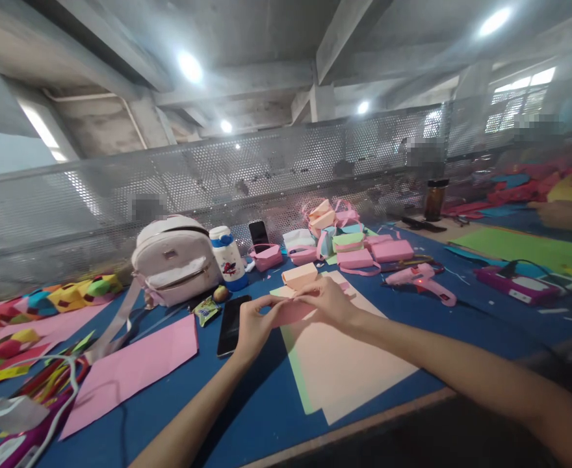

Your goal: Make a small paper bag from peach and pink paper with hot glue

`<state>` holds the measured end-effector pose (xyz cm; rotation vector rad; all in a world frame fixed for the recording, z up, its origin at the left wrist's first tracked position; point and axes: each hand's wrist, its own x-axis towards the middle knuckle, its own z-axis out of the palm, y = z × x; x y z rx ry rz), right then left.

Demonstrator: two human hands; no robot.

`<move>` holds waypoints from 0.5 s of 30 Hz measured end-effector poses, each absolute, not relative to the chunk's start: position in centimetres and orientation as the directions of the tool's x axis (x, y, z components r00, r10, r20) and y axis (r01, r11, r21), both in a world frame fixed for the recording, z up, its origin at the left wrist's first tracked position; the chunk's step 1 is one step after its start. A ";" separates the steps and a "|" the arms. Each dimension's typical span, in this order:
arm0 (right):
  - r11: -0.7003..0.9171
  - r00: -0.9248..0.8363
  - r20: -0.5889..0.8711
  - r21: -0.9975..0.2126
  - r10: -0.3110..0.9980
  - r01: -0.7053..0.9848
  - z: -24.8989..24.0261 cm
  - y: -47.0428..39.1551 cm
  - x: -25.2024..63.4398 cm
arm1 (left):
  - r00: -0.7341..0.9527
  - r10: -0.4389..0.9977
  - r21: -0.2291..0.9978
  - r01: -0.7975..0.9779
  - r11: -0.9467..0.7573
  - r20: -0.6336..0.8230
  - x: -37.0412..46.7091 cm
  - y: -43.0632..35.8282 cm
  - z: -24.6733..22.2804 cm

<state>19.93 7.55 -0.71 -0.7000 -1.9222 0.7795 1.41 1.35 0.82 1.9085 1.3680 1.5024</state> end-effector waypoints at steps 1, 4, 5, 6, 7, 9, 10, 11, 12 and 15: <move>0.628 -0.417 0.528 -0.764 0.740 0.148 -0.5 7.9 20.2 | -0.050 0.839 0.761 0.453 -0.465 0.542 1.2 1.6 0.8; 0.603 -0.402 0.511 -0.785 0.760 0.142 -0.1 9.5 21.2 | -0.136 0.834 0.797 0.407 -0.446 0.535 0.0 2.6 1.0; 0.597 -0.399 0.505 -0.789 0.765 0.145 -0.1 10.1 21.6 | -0.169 0.828 0.808 0.389 -0.442 0.534 -0.5 2.9 1.1; 0.591 -0.400 0.498 -0.792 0.769 0.151 -0.1 10.8 22.0 | -0.204 0.820 0.817 0.372 -0.441 0.535 -1.0 3.3 1.3; 0.587 -0.406 0.490 -0.794 0.772 0.159 -0.2 11.6 22.4 | -0.238 0.809 0.823 0.356 -0.442 0.537 -1.6 3.6 1.5; 0.582 -0.419 0.474 -0.793 0.775 0.181 -0.3 12.9 23.1 | -0.306 0.778 0.827 0.333 -0.453 0.549 -2.8 4.1 2.0; 0.581 -0.422 0.467 -0.791 0.777 0.194 -0.4 13.4 23.4 | -0.337 0.758 0.825 0.328 -0.461 0.558 -3.4 4.3 2.3; 0.580 -0.421 0.464 -0.788 0.779 0.206 -0.5 13.8 23.7 | -0.362 0.739 0.819 0.328 -0.471 0.569 -3.8 4.4 2.5; 0.582 -0.420 0.463 -0.784 0.780 0.216 -0.6 14.1 23.8 | -0.376 0.721 0.811 0.333 -0.481 0.582 -4.1 4.5 2.7; 0.602 -0.427 0.478 -0.766 0.768 0.227 -0.5 13.7 23.7 | -0.320 0.709 0.772 0.372 -0.516 0.628 -3.7 4.3 3.0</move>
